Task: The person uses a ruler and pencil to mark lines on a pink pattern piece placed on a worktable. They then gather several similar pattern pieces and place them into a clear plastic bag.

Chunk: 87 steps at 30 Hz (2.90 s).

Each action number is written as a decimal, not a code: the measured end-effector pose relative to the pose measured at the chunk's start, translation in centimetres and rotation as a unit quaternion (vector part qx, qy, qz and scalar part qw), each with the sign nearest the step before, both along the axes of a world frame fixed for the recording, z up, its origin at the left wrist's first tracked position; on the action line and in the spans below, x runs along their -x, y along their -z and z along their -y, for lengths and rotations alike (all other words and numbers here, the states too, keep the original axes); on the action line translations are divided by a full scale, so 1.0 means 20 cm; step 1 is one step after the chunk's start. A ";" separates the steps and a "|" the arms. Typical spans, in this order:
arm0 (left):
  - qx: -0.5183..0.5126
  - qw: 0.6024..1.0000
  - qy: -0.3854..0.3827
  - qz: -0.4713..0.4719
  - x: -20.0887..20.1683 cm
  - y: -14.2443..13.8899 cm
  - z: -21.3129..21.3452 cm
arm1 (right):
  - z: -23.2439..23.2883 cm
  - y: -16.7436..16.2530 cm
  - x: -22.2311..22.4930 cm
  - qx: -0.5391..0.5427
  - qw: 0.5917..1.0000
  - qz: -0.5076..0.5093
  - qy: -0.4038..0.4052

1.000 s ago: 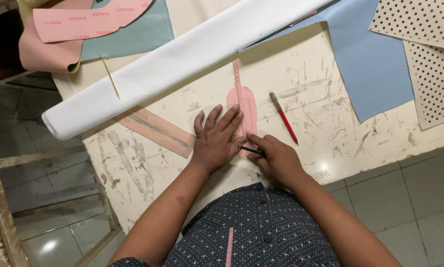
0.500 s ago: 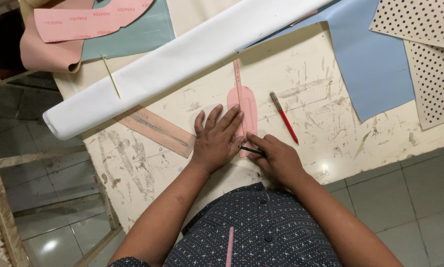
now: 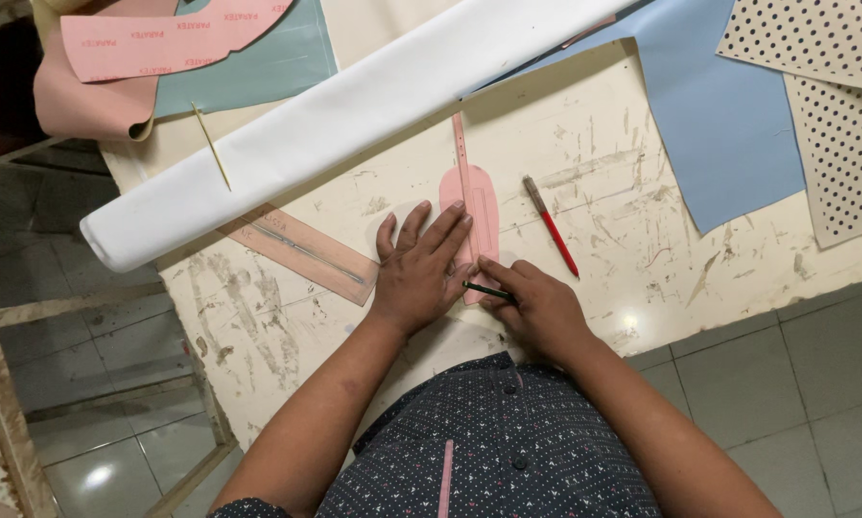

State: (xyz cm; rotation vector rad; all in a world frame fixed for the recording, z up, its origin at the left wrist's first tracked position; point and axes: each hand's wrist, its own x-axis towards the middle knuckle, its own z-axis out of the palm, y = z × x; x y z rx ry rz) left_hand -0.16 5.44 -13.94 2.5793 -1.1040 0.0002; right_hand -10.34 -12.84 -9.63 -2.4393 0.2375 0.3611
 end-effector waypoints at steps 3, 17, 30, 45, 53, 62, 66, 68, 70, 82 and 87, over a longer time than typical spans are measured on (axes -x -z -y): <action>0.007 1.000 -0.003 -0.001 0.00 0.00 0.00 | 0.03 0.05 0.01 -0.075 0.996 0.039 0.026; 0.008 0.998 -0.003 -0.056 -0.01 -0.03 0.01 | 0.12 0.07 -0.23 -0.327 0.911 0.163 0.189; -0.007 0.997 -0.005 -0.074 -0.03 -0.08 0.02 | 0.06 0.03 -0.34 -0.244 0.937 0.197 0.152; -0.032 0.997 0.001 -0.066 -0.05 -0.16 0.05 | 0.06 0.06 -0.34 -0.210 0.939 0.243 0.124; -0.061 0.996 0.005 -0.068 -0.06 -0.17 0.06 | 0.05 0.04 -0.34 -0.213 0.942 0.235 0.111; -0.069 0.995 0.001 -0.067 -0.06 -0.20 0.07 | 0.05 -0.03 -0.21 -0.218 0.959 0.117 0.138; -0.046 0.996 -0.003 -0.071 -0.05 -0.20 0.06 | 0.04 -0.04 -0.15 -0.238 0.956 0.103 0.137; -0.049 0.996 -0.001 -0.071 -0.05 -0.20 0.06 | 0.04 -0.04 -0.13 -0.241 0.956 0.109 0.127; -0.054 0.996 0.000 -0.071 -0.05 -0.19 0.06 | 0.05 -0.05 -0.12 -0.246 0.956 0.104 0.123; -0.055 0.995 0.003 -0.079 -0.05 -0.19 0.06 | 0.04 -0.06 -0.09 -0.225 0.963 0.103 0.112; -0.054 0.996 0.003 -0.068 -0.04 -0.16 0.05 | 0.05 0.01 -0.07 -0.229 0.957 0.098 0.151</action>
